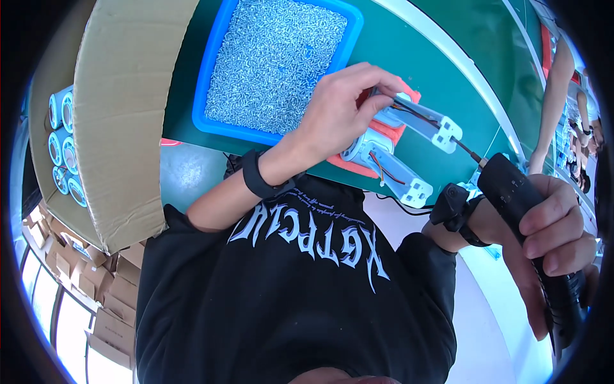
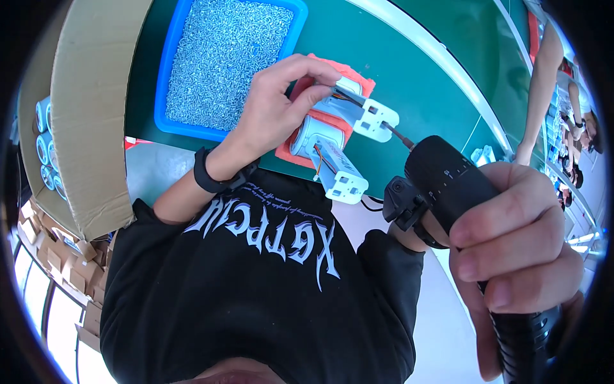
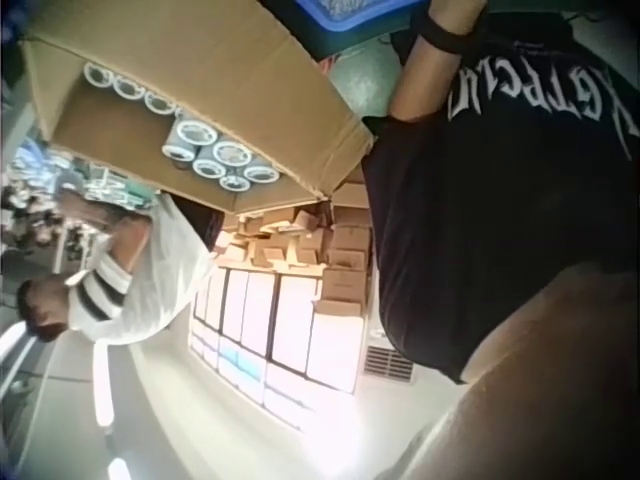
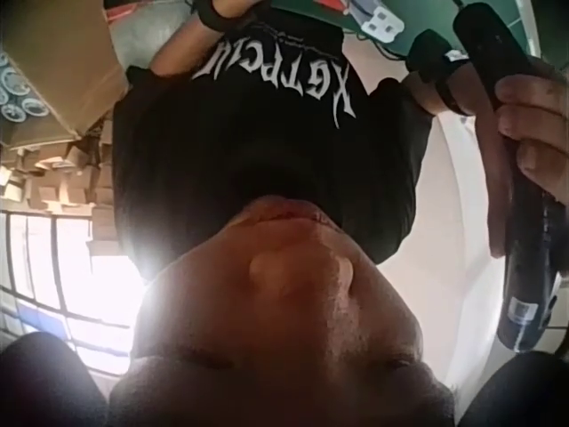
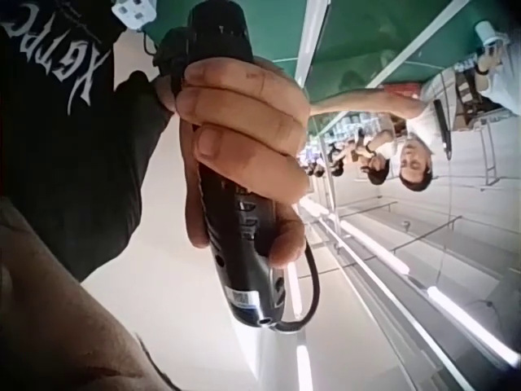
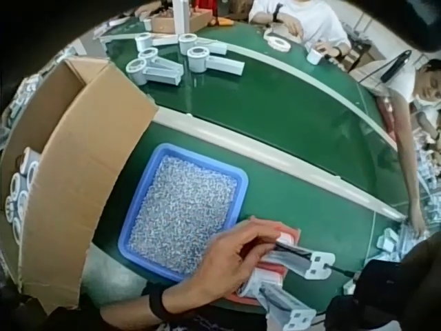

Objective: Assemble small plastic and electronic components using an electric screwdriver.

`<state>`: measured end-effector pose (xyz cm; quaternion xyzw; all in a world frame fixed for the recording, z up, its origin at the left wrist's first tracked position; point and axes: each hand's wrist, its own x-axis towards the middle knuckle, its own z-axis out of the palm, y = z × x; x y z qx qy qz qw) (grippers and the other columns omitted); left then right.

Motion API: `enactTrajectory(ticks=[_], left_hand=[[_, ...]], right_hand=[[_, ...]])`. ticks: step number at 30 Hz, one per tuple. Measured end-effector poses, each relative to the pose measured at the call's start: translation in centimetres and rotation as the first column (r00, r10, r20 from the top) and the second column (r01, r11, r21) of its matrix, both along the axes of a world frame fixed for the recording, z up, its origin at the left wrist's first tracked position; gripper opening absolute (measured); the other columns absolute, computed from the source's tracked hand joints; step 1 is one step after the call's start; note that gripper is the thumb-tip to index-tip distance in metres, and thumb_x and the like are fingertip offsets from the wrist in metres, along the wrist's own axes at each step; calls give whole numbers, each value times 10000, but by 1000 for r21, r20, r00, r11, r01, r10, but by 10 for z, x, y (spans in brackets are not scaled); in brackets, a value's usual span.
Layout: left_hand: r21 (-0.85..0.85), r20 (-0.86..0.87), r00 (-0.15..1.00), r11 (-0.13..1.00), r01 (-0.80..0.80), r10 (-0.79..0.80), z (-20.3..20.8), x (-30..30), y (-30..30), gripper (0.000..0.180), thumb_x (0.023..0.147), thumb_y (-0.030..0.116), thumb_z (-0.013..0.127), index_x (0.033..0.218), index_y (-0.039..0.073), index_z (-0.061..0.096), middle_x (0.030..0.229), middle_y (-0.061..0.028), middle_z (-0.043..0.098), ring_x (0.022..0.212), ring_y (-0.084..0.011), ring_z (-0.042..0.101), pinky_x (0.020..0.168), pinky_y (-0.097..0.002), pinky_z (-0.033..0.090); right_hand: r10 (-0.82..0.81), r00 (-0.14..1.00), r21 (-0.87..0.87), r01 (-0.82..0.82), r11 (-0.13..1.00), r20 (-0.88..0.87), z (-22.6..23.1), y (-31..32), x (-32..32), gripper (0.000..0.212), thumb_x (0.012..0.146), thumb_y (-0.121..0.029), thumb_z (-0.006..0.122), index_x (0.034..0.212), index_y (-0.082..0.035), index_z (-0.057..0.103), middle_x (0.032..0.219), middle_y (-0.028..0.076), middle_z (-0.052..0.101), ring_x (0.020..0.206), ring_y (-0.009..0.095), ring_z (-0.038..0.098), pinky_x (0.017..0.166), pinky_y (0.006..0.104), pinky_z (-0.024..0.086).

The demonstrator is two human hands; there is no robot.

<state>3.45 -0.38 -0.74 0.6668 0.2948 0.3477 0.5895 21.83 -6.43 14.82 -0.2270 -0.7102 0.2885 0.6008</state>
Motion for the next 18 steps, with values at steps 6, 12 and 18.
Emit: enactTrajectory(ticks=[6,12,18], left_hand=[[-16,80,995,998,-54,55,-8,0,-5,151,787,-51,631,920,19,630,850,-91,646,750,-204,645,660,-282,513],[66,66,998,997,-30,26,-5,2,-1,134,796,-48,619,912,17,630,834,-97,637,731,-225,641,634,-293,515],[29,135,990,999,-35,31,-7,-1,-3,151,796,-61,619,916,18,664,866,-92,659,770,-188,643,653,-266,511]], right_hand=[[-36,999,15,36,999,-41,-6,1,5,470,755,-499,724,898,-96,529,812,24,565,644,131,619,569,217,532],[-318,932,79,336,939,-174,-13,-13,6,672,670,-772,599,996,-184,615,764,-43,568,556,56,553,487,164,416],[-200,918,119,254,960,-344,11,-28,20,650,670,-761,593,932,-167,624,691,-53,587,517,59,574,497,169,479]])
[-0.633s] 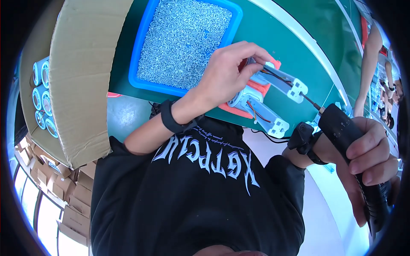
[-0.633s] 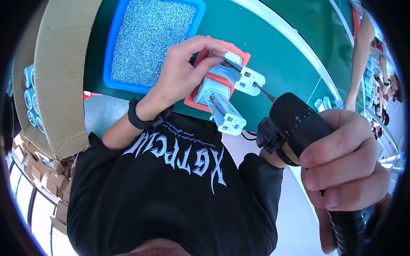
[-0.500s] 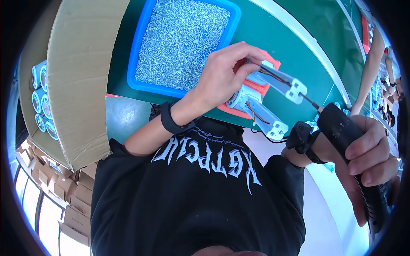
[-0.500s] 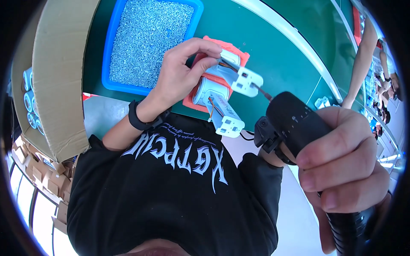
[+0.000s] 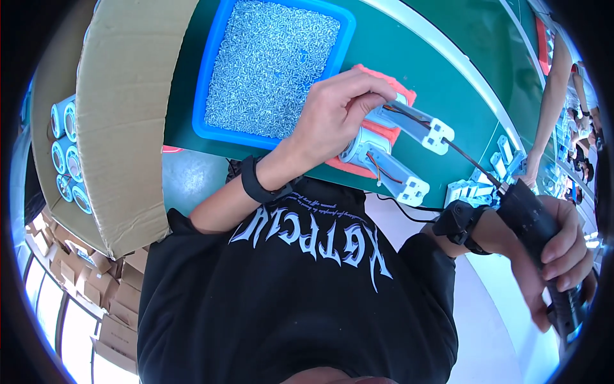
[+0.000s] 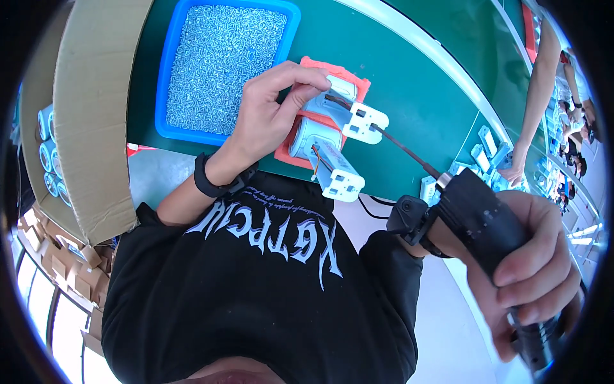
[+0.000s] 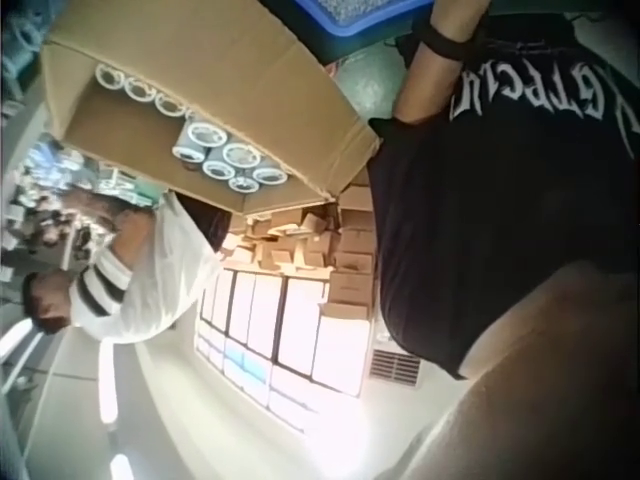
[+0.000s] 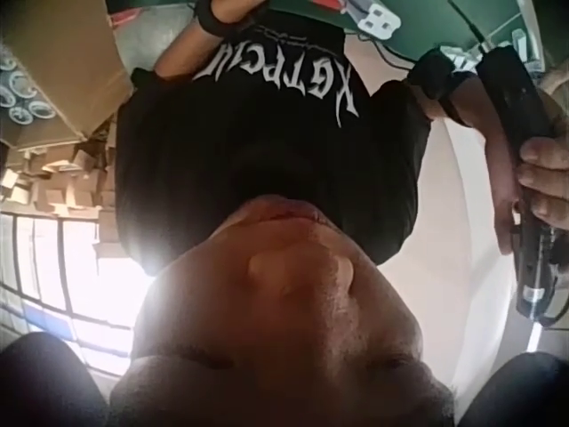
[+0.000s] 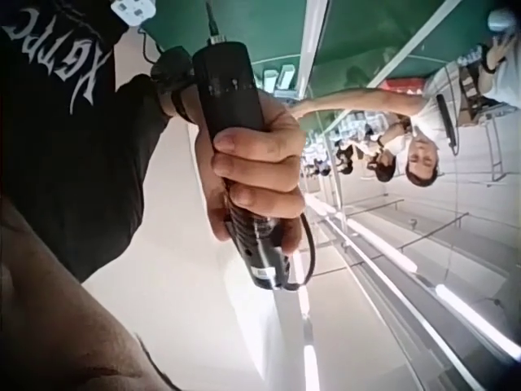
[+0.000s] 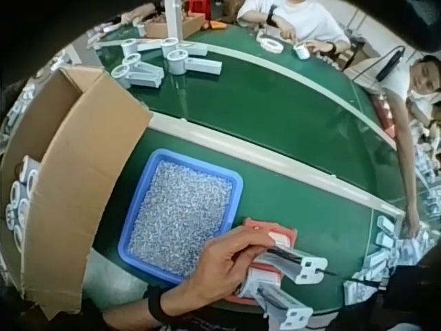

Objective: Assemble small plastic and electronic components using an electric screwdriver.

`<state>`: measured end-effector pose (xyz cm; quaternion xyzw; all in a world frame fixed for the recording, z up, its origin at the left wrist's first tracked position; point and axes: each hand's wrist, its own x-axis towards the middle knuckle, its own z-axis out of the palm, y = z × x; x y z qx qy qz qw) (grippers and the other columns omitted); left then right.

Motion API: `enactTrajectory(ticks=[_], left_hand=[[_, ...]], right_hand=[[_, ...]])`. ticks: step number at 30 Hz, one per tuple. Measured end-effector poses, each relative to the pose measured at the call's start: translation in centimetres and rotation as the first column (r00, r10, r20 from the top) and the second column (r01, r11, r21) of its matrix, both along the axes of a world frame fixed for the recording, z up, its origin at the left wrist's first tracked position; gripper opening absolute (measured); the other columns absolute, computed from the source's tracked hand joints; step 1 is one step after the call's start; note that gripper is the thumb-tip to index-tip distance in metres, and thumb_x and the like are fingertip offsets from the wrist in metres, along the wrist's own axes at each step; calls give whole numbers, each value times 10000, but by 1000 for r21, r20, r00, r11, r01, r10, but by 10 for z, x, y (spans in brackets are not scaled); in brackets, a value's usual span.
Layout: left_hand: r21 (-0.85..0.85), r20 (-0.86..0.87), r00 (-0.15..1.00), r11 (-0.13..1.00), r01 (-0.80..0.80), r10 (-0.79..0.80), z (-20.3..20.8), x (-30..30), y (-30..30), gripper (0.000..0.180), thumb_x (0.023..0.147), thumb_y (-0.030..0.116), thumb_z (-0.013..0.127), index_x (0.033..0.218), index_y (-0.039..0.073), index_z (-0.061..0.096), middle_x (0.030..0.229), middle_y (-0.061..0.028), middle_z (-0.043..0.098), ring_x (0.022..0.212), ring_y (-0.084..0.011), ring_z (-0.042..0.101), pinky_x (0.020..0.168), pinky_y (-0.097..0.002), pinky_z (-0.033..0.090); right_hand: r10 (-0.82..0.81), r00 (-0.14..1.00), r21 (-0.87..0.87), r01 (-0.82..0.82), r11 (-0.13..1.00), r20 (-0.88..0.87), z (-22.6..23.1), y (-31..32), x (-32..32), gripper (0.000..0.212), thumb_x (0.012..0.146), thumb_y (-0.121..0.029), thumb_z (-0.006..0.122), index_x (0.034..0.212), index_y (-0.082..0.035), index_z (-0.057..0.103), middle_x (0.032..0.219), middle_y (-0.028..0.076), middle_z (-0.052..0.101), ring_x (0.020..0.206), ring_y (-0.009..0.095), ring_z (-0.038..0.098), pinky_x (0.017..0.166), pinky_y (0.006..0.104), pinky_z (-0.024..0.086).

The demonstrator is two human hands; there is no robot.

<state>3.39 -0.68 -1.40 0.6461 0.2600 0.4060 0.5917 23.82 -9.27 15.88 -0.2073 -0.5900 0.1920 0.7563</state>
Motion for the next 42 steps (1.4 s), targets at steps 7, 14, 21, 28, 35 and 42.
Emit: enactTrajectory(ticks=[7,14,21,28,35,42], left_hand=[[-174,242,968,978,112,-68,-3,-7,-5,184,798,-86,612,924,13,701,891,-95,672,804,-154,633,697,-243,513],[-246,268,950,942,226,-158,-1,-11,-6,195,804,-77,623,950,21,708,919,-110,670,831,-147,631,722,-249,520],[321,22,1000,947,7,-15,11,-14,3,276,697,-32,697,964,33,682,962,-99,670,888,-243,647,746,-315,526],[328,-143,988,938,109,-65,0,-6,4,418,648,44,749,1048,62,628,1046,-82,633,1005,-278,595,864,-369,471],[298,-172,981,945,139,-90,-3,-4,4,378,634,38,747,996,55,641,1033,-64,632,977,-265,601,876,-375,466],[243,-219,965,950,198,-145,-3,-5,7,454,610,-21,743,1045,96,687,1103,-44,633,972,-229,586,793,-325,514]], right_hand=[[43,990,-45,-49,998,-137,6,-5,10,590,647,-712,631,784,-139,586,653,-48,601,502,70,591,498,187,521],[89,978,-66,-103,992,-190,5,-4,11,551,625,-646,688,603,-121,519,647,-39,604,509,87,602,477,202,531],[227,971,-62,-223,973,73,9,0,3,428,706,-464,764,675,-96,548,689,-13,608,535,98,611,506,200,544],[298,926,-206,-253,945,230,-1,9,-12,355,746,-339,781,760,-68,552,721,34,612,566,116,624,538,200,554],[313,927,-179,-278,944,207,-5,15,-19,315,749,-269,774,759,-52,547,697,50,609,549,133,623,522,211,557],[331,926,-145,-308,940,181,-8,19,-23,279,751,-199,768,759,-36,542,674,66,607,531,149,622,507,223,559]])
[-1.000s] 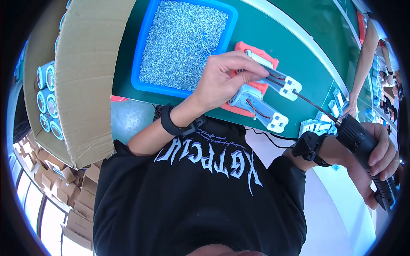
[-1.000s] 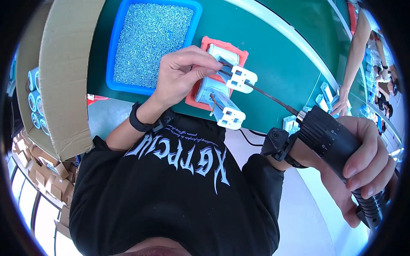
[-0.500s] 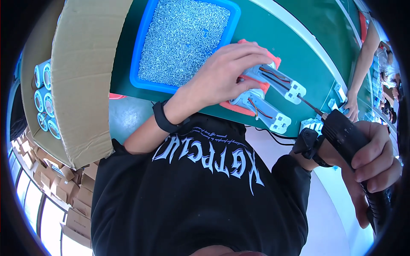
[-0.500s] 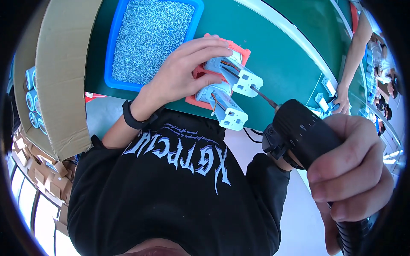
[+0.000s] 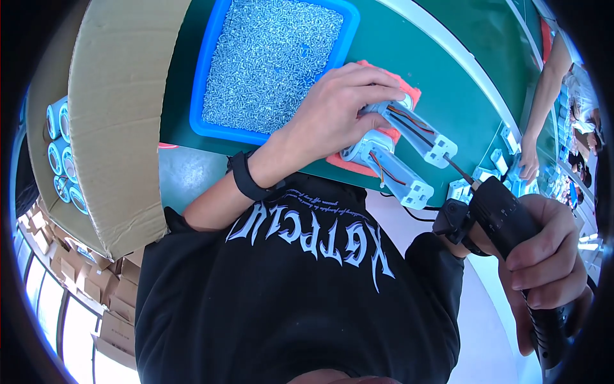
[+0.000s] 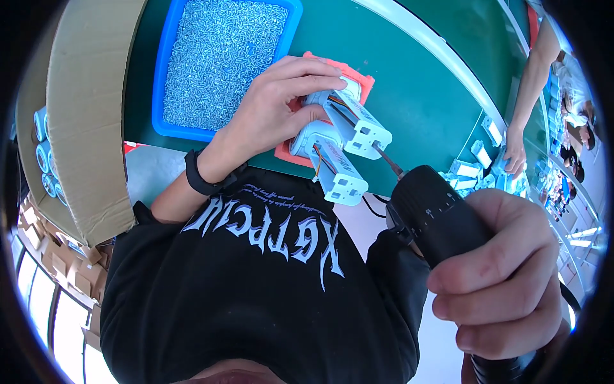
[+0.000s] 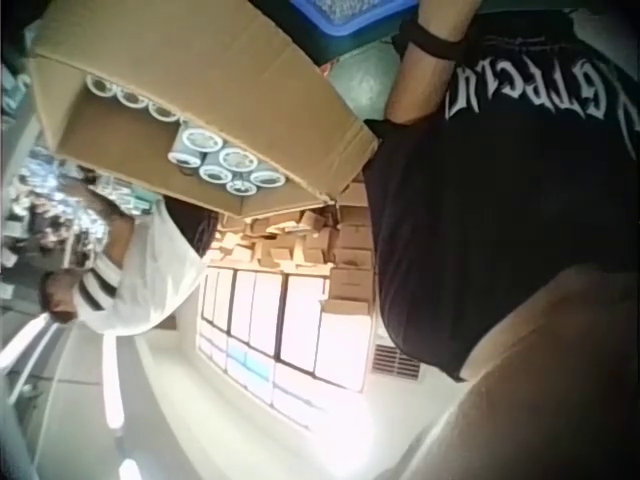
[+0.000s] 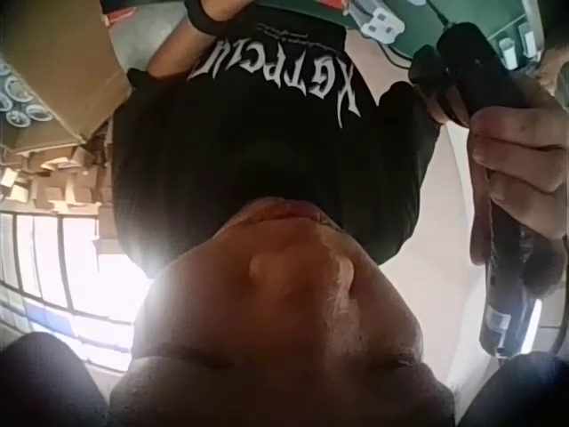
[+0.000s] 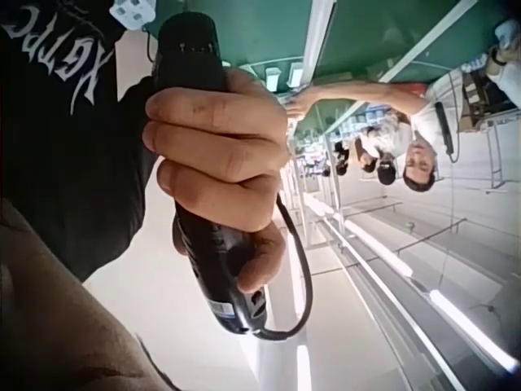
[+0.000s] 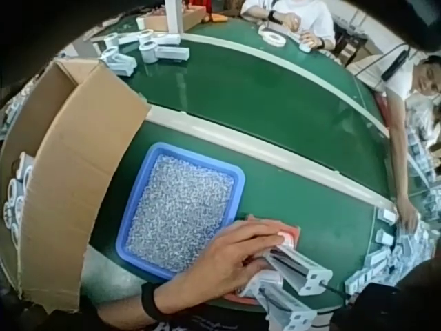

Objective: Assemble small plastic and electronic components using an electric screwdriver.

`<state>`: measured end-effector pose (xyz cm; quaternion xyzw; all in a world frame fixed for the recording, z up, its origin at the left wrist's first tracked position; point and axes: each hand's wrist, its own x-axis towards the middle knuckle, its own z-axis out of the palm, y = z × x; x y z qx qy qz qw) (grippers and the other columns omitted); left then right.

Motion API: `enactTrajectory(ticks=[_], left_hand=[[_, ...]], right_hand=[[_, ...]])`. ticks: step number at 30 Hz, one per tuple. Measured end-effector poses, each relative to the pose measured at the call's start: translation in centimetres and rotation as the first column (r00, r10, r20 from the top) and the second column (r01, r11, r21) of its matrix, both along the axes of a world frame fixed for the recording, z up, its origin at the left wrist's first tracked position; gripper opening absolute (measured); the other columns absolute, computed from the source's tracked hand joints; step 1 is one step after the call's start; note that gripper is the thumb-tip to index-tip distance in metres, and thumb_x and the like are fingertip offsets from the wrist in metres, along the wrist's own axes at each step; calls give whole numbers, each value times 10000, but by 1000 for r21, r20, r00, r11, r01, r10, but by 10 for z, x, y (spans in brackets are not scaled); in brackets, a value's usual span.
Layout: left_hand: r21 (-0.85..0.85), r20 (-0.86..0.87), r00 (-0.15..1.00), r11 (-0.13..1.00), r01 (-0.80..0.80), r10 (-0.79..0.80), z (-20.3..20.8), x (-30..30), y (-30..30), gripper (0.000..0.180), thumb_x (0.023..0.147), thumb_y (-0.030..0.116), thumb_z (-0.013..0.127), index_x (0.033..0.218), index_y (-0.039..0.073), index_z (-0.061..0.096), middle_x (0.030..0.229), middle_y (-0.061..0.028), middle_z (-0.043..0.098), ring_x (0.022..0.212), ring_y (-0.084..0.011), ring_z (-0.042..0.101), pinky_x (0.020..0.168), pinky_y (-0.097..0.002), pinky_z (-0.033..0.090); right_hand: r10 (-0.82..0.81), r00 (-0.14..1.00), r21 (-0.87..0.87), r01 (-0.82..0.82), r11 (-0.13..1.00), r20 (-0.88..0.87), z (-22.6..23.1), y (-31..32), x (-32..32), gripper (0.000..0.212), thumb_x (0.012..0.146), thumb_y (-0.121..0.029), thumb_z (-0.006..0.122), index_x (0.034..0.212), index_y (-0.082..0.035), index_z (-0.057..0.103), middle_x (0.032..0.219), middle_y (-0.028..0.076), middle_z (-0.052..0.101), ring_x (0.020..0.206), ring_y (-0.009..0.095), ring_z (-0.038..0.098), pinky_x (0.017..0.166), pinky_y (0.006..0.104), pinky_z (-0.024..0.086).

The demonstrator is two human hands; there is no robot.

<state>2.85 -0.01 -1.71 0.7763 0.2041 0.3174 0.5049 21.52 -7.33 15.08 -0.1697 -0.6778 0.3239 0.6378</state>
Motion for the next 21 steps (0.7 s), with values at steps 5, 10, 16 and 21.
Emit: enactTrajectory(ticks=[5,10,16,21], left_hand=[[-2,16,999,999,-34,34,-1,3,-2,413,609,-6,745,1008,86,686,1065,-43,641,963,-238,595,838,-347,492],[-3,32,998,998,-57,57,0,3,-2,342,619,43,756,950,69,675,1008,-46,646,937,-261,611,947,-397,443],[-17,21,998,998,-60,61,-2,4,-1,347,609,35,758,944,62,674,1008,-51,645,925,-266,609,901,-385,462],[17,20,998,998,-59,59,-1,3,-3,346,602,28,757,936,53,672,1012,-55,643,918,-269,605,834,-370,478]], right_hand=[[13,1000,15,-13,1000,-22,-1,0,-1,261,753,-159,764,759,-27,539,660,75,606,521,159,622,498,230,560],[8,1000,38,-7,999,-7,-3,-1,-3,184,762,-62,714,752,-22,534,654,77,599,519,158,621,493,234,561],[87,996,96,-83,992,-37,-12,13,-8,141,769,24,662,748,-16,528,650,74,592,519,155,621,487,239,560],[44,997,109,-37,993,-63,-13,9,-6,153,766,-24,680,741,-22,530,651,67,594,520,153,621,486,242,561]])
